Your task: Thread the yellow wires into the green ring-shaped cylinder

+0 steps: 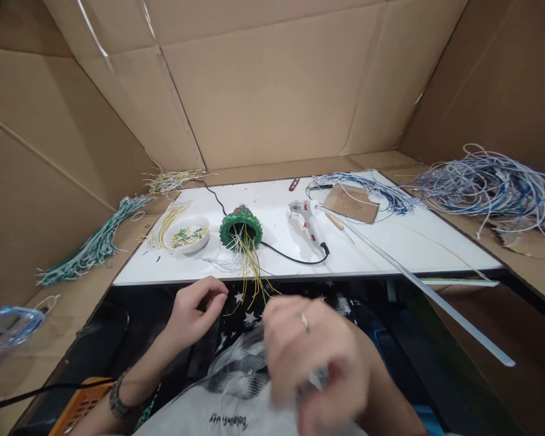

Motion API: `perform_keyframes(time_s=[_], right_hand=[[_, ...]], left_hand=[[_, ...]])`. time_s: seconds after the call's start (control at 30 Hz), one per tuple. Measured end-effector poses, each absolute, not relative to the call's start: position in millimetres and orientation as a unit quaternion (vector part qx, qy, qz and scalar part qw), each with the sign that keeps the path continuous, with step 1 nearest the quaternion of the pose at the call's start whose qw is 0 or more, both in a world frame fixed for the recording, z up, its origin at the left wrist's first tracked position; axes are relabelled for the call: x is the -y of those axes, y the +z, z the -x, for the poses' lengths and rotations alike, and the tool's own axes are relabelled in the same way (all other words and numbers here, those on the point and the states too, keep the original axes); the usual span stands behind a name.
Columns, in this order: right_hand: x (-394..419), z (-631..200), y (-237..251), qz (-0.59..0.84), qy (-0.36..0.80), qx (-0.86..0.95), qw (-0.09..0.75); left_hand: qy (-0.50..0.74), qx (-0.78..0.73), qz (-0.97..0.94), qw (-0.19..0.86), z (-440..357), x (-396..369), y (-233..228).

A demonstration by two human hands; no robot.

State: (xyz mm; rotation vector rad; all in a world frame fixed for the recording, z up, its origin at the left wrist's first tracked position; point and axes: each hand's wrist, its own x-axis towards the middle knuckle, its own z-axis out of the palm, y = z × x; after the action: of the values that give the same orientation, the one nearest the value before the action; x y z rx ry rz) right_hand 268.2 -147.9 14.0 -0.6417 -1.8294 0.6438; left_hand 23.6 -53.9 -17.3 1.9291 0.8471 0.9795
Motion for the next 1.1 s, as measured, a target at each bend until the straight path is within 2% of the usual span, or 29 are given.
perform_keyframes(time_s=[0.07,0.13,0.2,0.27,0.4,0.53,0.9,1.1], right_hand=[[138.2,-272.9,10.7,0.333,0.208,0.745,0.540],[125.2,-278.4,4.6,0.450,0.122,0.717,0.518],[113.8,-283.1,-3.8,0.520,0.070,0.709,0.472],[107.0,-285.6,-12.6,0.540,0.057,0.726,0.423],[104.4,-285.3,-24.2,0.542,0.046,0.756,0.364],[103.3,-282.9,-27.0,0.541,0.046,0.766,0.344],[98.4,-271.6,-28.7,0.519,0.147,0.729,0.421],[97.7,-268.9,-26.5,0.496,0.242,0.693,0.465]], left_hand=[[0.409,-0.295,-0.837,0.211,-24.6,51.3,-25.4],[0.418,-0.224,-0.877,0.078,-25.8,45.8,-32.8],[0.416,-0.160,-0.895,-0.018,-27.8,40.4,-38.6],[0.400,-0.131,-0.904,-0.069,-31.3,37.2,-42.6],[0.382,-0.139,-0.909,-0.089,-41.7,36.6,-50.9],[0.411,-0.163,-0.895,-0.064,-50.2,37.5,-60.0],[0.423,-0.150,-0.889,-0.095,-61.7,35.0,-61.4],[0.437,-0.171,-0.883,-0.026,-68.4,31.6,-66.3]])
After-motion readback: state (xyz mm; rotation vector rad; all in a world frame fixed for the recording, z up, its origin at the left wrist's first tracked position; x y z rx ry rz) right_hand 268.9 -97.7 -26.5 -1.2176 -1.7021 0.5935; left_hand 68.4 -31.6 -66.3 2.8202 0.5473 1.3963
